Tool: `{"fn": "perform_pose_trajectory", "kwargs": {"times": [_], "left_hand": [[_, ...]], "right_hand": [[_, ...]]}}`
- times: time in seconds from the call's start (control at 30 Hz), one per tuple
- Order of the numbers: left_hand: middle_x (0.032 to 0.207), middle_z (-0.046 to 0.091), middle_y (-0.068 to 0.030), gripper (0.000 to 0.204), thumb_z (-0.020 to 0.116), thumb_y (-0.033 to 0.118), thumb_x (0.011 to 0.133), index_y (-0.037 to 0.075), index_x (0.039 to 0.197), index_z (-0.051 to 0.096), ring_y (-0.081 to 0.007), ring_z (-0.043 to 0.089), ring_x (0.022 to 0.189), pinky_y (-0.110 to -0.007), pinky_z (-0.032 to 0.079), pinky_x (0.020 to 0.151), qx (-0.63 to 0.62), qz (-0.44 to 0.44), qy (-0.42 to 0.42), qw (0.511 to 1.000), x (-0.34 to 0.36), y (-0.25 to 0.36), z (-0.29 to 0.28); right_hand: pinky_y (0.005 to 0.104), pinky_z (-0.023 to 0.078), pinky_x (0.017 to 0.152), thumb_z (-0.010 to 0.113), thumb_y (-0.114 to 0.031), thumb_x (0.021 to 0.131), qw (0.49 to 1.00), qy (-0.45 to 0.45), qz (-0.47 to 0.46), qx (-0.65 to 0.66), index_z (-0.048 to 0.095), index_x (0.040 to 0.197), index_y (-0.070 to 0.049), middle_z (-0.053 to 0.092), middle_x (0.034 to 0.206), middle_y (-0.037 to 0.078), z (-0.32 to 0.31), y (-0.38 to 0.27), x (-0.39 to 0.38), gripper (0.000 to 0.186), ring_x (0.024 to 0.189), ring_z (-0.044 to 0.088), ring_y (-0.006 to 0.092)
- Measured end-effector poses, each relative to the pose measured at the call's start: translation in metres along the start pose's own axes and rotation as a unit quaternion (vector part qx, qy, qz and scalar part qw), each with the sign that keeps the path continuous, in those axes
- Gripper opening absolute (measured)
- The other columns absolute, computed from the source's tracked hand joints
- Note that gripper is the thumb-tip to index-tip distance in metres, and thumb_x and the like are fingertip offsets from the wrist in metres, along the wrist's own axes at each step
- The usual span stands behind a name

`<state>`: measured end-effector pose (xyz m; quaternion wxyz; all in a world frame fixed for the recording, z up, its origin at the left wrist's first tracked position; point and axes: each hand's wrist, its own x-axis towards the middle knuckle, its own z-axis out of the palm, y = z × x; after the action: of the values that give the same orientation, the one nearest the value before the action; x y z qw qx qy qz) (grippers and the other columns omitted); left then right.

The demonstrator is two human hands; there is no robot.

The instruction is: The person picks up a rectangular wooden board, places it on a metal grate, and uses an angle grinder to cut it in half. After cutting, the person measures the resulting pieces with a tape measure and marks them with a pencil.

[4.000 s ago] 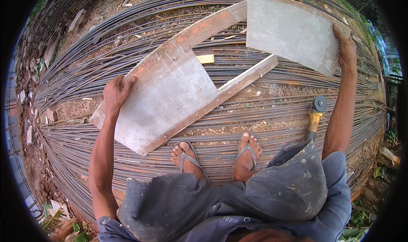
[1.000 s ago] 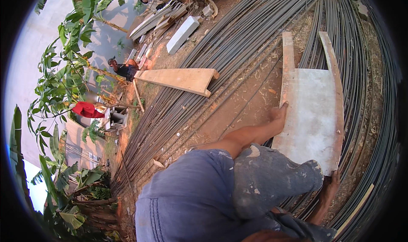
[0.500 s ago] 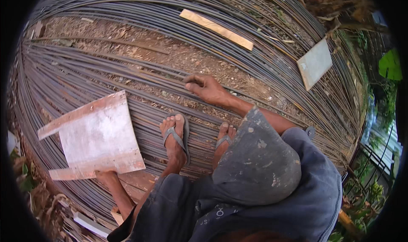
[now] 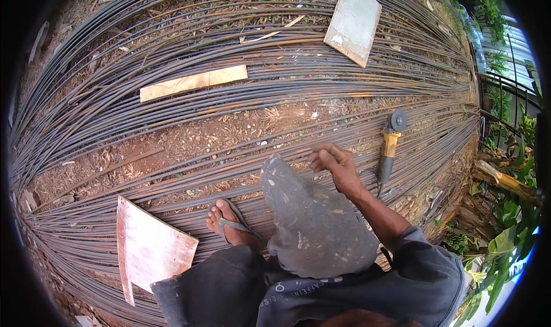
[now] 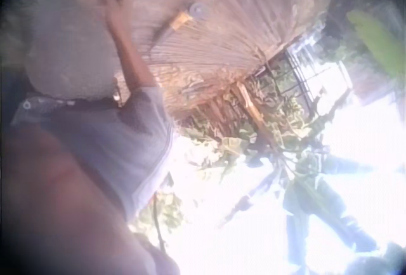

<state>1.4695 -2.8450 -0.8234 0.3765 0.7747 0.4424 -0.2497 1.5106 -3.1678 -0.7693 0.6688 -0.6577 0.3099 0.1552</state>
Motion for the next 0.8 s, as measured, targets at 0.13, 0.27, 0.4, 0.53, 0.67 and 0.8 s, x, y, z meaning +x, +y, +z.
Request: {"fn": "perform_pose_trajectory", "kwargs": {"times": [0.13,0.27,0.4,0.53,0.67,0.8], "left_hand": [[0.145,0.043,-0.0257,0.056,0.034,0.03,0.104,-0.01,0.143,0.037,-0.0363,0.039,0.137,-0.042,0.03,0.115,-0.312,-0.098,0.125,0.937,0.047,-0.052,-0.143],[0.138,0.051,-0.0249,0.048,0.035,0.018,0.103,-0.014,0.138,0.04,-0.0342,0.048,0.131,-0.04,0.042,0.111,-0.563,-0.116,0.226,0.787,0.071,-0.1,-0.303],[0.117,0.062,-0.0221,0.029,0.04,0.007,0.102,-0.012,0.12,0.052,-0.0347,0.066,0.104,-0.039,0.061,0.09,-0.602,0.006,0.147,0.785,0.024,-0.101,-0.39],[0.126,0.06,-0.0209,0.042,0.058,0.001,0.093,-0.008,0.133,0.049,-0.0346,0.059,0.116,-0.045,0.051,0.098,-0.695,-0.165,0.292,0.636,-0.128,0.044,-0.402],[0.138,0.052,-0.019,0.05,0.063,0.01,0.094,-0.006,0.138,0.044,-0.0336,0.055,0.124,-0.045,0.043,0.109,-0.725,-0.202,0.224,0.619,-0.314,0.069,-0.429],[0.133,0.058,-0.0181,0.057,0.065,0.013,0.09,-0.007,0.139,0.045,-0.0319,0.055,0.124,-0.045,0.038,0.11,-0.786,-0.196,0.171,0.561,-0.391,0.061,-0.418]], "right_hand": [[0.0401,0.053,0.089,0.068,-0.046,0.091,0.965,-0.072,-0.225,-0.115,0.059,0.128,-0.005,0.062,0.12,0.014,0.009,-0.135,-0.053,0.056,0.103,0.062,0.0236],[0.0501,0.041,0.105,0.077,-0.05,0.076,0.803,-0.215,-0.148,-0.536,0.055,0.134,-0.01,0.045,0.142,0.021,0.077,-0.233,-0.086,0.074,0.128,0.046,0.0354],[0.0474,0.042,0.105,0.08,-0.049,0.072,0.801,-0.288,0.002,-0.524,0.058,0.131,-0.005,0.053,0.134,0.022,0.096,-0.255,-0.101,0.077,0.125,0.051,0.0386],[0.0474,0.044,0.1,0.077,-0.045,0.077,0.759,-0.251,-0.083,-0.595,0.062,0.124,0.0,0.063,0.118,0.023,0.087,-0.257,-0.159,0.066,0.114,0.059,0.0398],[0.0444,0.047,0.092,0.067,-0.055,0.086,0.734,-0.319,-0.122,-0.587,0.062,0.122,0.002,0.065,0.118,0.021,0.071,-0.295,-0.201,0.068,0.11,0.061,0.0344],[0.0486,0.041,0.102,0.041,-0.081,0.088,0.923,-0.224,0.233,-0.209,0.039,0.145,0.002,0.049,0.142,0.019,0.128,-0.403,-0.221,0.101,0.126,0.05,0.0355]]}}
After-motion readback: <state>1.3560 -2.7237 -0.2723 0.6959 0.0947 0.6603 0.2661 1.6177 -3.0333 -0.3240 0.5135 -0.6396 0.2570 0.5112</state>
